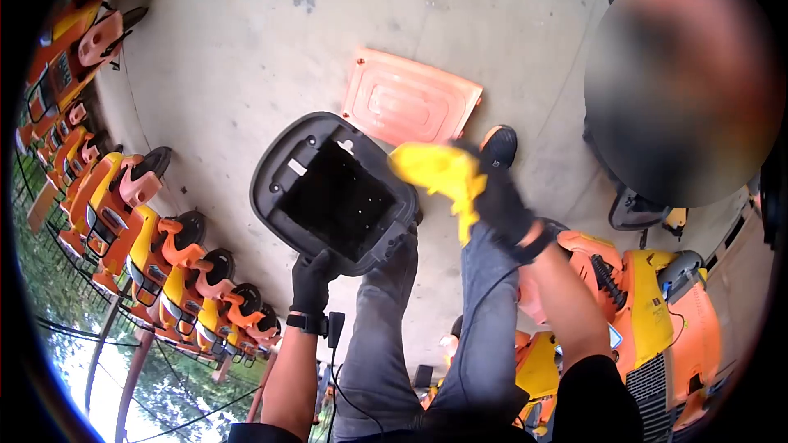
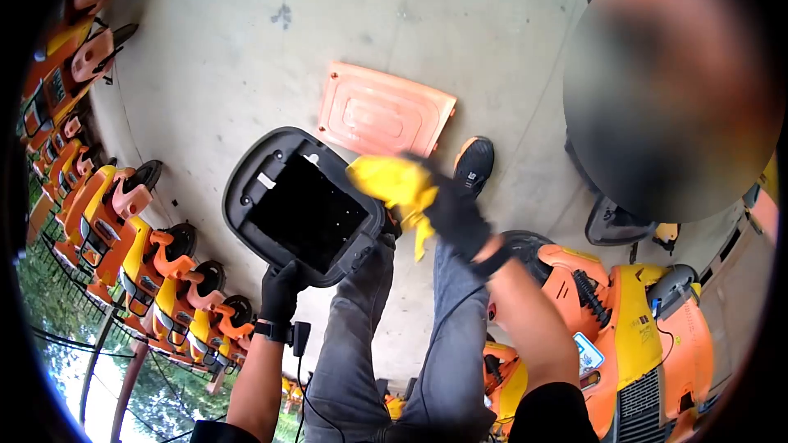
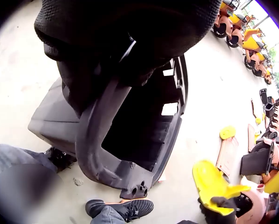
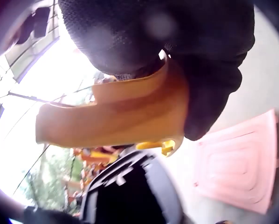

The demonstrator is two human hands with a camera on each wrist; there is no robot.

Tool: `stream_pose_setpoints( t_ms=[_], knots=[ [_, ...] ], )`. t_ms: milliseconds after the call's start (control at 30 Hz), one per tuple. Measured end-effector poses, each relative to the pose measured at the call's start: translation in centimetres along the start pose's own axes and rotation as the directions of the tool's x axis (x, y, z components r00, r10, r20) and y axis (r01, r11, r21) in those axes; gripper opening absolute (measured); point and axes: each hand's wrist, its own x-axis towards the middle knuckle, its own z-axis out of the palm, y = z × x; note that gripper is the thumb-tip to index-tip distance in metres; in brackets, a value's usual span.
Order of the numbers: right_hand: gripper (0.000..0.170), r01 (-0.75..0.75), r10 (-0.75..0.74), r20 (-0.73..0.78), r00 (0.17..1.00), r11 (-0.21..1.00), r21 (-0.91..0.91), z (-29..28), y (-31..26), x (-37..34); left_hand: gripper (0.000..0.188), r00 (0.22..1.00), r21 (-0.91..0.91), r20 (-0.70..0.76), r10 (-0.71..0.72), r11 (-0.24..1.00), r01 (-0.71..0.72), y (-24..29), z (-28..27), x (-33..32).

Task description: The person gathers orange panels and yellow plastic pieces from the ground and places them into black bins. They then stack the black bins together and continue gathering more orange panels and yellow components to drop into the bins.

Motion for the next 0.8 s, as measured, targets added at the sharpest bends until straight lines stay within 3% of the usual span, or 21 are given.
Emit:
stream_pose_setpoints(
  t_ms=[67,133,167,200,233,267,300,333,367,400,467,500,600,667,700,733,767,800],
  knots=[
    [0.048,0.181,-0.159,0.091,0.983,0.91,-0.372,6.4,-7.1,-0.6,0.016,0.999,-0.008,0.044,0.025,1.0,-0.025,0.2,-0.6,-0.3],
    [0.048,0.43,-0.322,0.311,0.894,0.812,-0.396,8.6,-5.5,1.0,0.017,0.999,0.007,0.042,0.017,1.0,-0.017,-0.1,-1.6,-0.4],
    [0.042,0.373,-0.266,0.287,0.92,0.817,-0.439,8.0,-6.0,1.9,0.018,0.999,-0.012,0.041,0.013,1.0,-0.012,-0.1,-2.1,-0.4],
    [0.037,0.163,-0.12,0.193,0.974,0.961,-0.225,6.4,-4.6,3.6,0.018,0.999,-0.044,0.038,0.029,0.999,-0.027,-0.3,-2.5,-0.7],
    [0.027,0.167,-0.162,-0.091,0.983,0.984,0.06,4.7,-0.3,5.6,0.018,0.999,-0.039,0.038,0.035,0.999,-0.033,-0.8,-3.5,-0.6],
    [0.025,0.031,0.013,-0.317,0.948,0.991,0.134,2.6,0.7,6.5,0.018,0.998,-0.029,0.041,0.037,0.999,-0.036,-1.3,-4.2,-0.5],
    [0.026,-0.071,0.052,-0.476,0.878,0.997,-0.023,0.0,5.6,8.5,0.017,0.997,-0.056,0.042,0.058,0.997,-0.056,-0.7,-3.8,-1.1],
    [0.024,-0.376,0.168,-0.522,0.836,0.869,-0.322,-2.4,8.7,9.4,0.015,0.998,-0.059,0.038,0.043,0.997,-0.04,-0.9,-4.2,-1.2],
    [0.016,-0.174,-0.163,-0.463,0.871,0.779,-0.602,-5.5,20.1,11.2,0.015,0.999,-0.081,0.017,0.05,0.996,-0.049,-1.4,-4.6,-1.0],
    [0.012,-0.273,-0.168,-0.483,0.859,0.648,-0.711,-6.6,23.5,12.2,0.014,0.998,-0.105,-0.008,0.06,0.993,-0.06,-2.0,-4.9,-0.9],
    [0.014,-0.127,-0.22,-0.293,0.93,0.557,-0.821,-6.1,21.1,13.8,0.021,0.999,-0.124,0.001,0.054,0.991,-0.053,-2.6,-5.6,-0.7],
    [0.02,-0.347,0.279,-0.537,0.796,0.937,-0.028,-3.8,16.5,14.5,0.023,0.998,-0.125,0.0,0.058,0.99,-0.058,-2.9,-6.0,-0.6],
    [0.029,-0.318,0.286,-0.542,0.79,0.947,0.038,-3.5,18.0,15.8,0.023,0.999,-0.127,-0.042,0.03,0.991,-0.035,-3.0,-6.5,-1.0],
    [0.033,-0.15,0.005,-0.435,0.901,0.942,-0.3,-2.7,14.3,13.7,0.02,0.998,-0.115,-0.048,0.042,0.992,-0.047,-3.0,-6.5,-1.7],
    [0.034,-0.059,-0.071,-0.388,0.919,0.948,-0.313,-2.7,13.1,12.9,0.019,0.998,-0.129,-0.06,0.031,0.991,-0.039,-3.1,-6.8,-2.1],
    [0.035,-0.135,0.029,-0.389,0.921,0.959,-0.247,-2.4,10.2,11.4,0.017,0.997,-0.142,-0.072,0.026,0.989,-0.036,-3.0,-6.8,-2.7],
    [0.035,-0.234,0.053,-0.48,0.875,0.916,-0.325,-1.5,3.4,8.5,0.021,0.996,-0.176,-0.066,0.056,0.982,-0.066,-2.6,-6.6,-3.4],
    [0.034,-0.316,0.073,-0.5,0.863,0.85,-0.421,-2.2,0.4,6.7,0.021,0.995,-0.181,-0.047,0.084,0.979,-0.091,-1.4,-6.0,-4.6]
  ],
)
